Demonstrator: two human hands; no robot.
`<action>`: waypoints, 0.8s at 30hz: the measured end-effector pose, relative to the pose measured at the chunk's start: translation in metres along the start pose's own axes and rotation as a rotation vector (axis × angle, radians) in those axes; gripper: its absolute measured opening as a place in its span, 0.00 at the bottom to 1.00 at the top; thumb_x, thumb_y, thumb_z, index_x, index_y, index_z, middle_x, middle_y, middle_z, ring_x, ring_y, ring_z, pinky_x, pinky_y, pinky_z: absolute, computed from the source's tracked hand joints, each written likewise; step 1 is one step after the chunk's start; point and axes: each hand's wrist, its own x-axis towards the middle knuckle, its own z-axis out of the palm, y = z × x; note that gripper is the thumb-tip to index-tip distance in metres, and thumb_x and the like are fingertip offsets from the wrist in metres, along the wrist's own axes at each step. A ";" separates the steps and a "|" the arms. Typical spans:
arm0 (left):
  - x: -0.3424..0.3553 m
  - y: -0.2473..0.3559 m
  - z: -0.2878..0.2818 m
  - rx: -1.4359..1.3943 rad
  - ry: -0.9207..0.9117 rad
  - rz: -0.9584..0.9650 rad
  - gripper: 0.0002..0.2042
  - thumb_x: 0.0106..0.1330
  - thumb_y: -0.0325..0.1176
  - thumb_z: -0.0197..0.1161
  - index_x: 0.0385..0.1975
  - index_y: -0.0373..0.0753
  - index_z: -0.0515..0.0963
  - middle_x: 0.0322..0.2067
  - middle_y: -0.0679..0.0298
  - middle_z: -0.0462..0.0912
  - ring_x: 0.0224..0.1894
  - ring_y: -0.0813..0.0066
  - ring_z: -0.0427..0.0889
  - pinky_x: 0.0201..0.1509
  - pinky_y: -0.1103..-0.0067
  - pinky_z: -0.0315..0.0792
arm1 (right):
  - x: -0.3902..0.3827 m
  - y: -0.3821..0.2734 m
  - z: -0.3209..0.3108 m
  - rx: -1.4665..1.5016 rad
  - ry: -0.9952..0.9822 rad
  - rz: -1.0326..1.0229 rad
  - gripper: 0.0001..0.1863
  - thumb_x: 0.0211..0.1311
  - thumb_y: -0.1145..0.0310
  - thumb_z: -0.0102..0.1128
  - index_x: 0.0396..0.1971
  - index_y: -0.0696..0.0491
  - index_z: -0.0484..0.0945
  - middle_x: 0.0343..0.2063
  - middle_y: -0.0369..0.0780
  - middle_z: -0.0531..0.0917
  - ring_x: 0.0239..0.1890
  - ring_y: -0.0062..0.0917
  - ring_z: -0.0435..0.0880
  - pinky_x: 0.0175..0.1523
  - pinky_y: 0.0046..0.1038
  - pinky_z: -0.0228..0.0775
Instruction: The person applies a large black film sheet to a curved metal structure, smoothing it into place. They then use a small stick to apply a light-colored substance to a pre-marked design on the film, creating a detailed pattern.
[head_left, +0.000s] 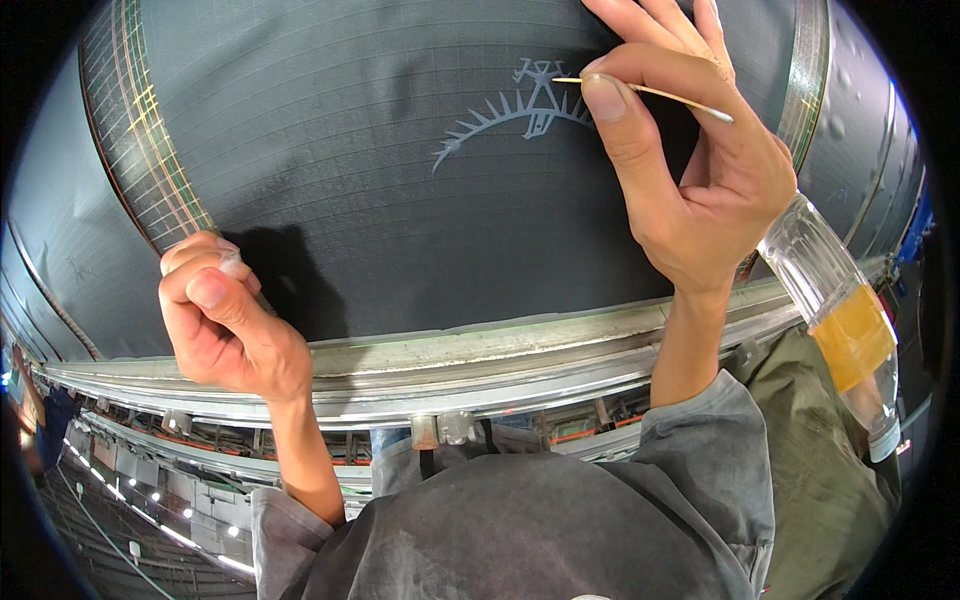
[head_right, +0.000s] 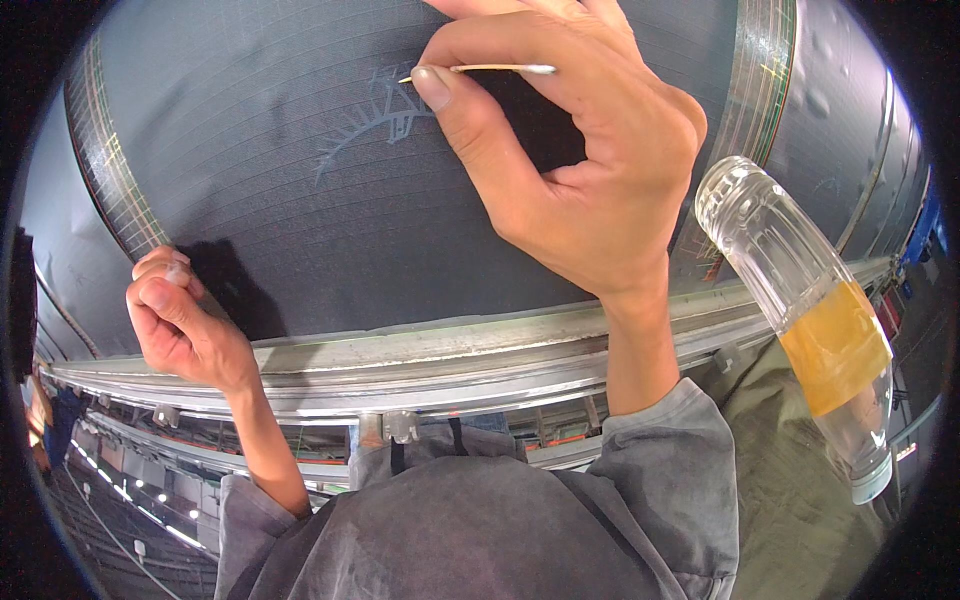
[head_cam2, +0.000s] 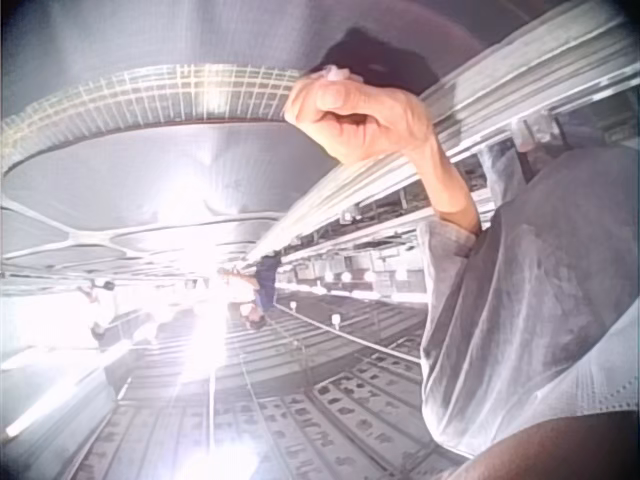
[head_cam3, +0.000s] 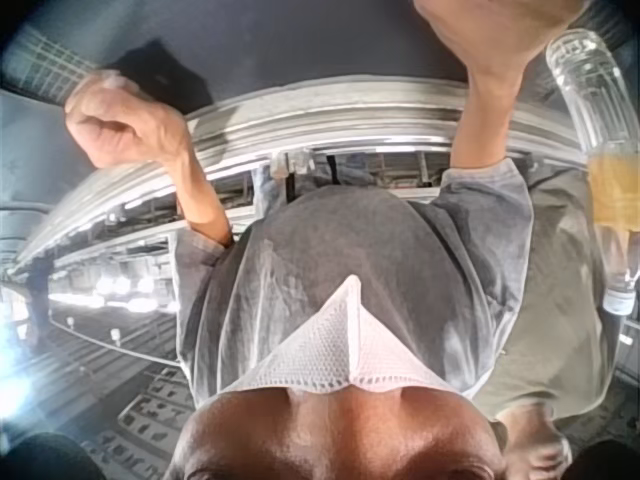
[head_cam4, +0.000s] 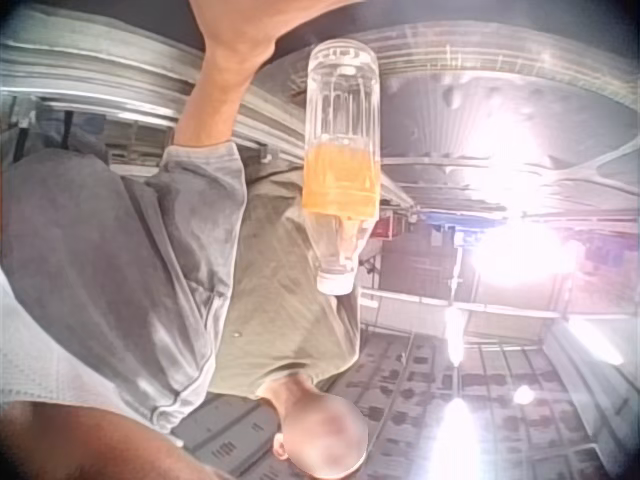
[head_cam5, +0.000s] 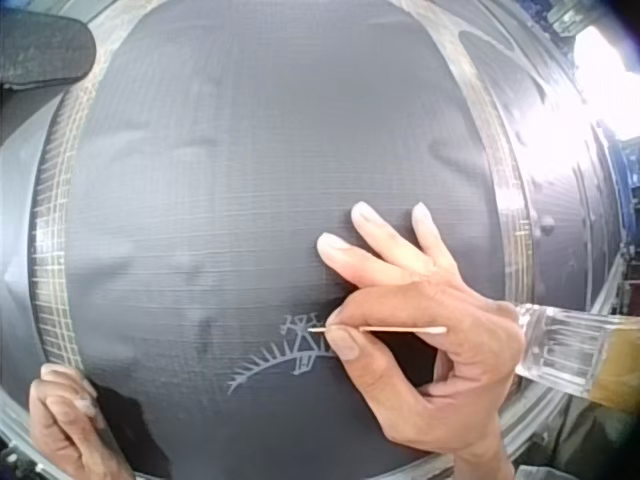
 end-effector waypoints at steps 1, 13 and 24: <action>0.000 0.000 0.000 0.002 0.002 -0.004 0.16 0.78 0.38 0.52 0.27 0.35 0.71 0.22 0.64 0.68 0.31 0.75 0.68 0.34 0.80 0.62 | 0.000 0.000 0.000 0.001 -0.002 0.001 0.04 0.52 0.78 0.70 0.29 0.57 0.84 0.39 0.52 0.88 0.55 0.54 0.82 0.69 0.65 0.47; 0.000 0.000 -0.001 0.005 -0.006 -0.001 0.15 0.78 0.36 0.52 0.28 0.34 0.71 0.23 0.63 0.69 0.29 0.76 0.66 0.36 0.79 0.64 | 0.008 -0.013 -0.001 -0.028 -0.037 -0.018 0.05 0.48 0.80 0.70 0.28 0.58 0.86 0.40 0.51 0.88 0.55 0.53 0.82 0.69 0.64 0.49; 0.000 0.001 0.000 0.011 -0.004 -0.009 0.15 0.78 0.36 0.52 0.28 0.35 0.71 0.24 0.63 0.70 0.28 0.77 0.66 0.35 0.79 0.64 | 0.010 -0.011 -0.001 -0.100 -0.083 -0.085 0.05 0.48 0.79 0.70 0.28 0.58 0.86 0.39 0.51 0.88 0.55 0.53 0.82 0.69 0.65 0.49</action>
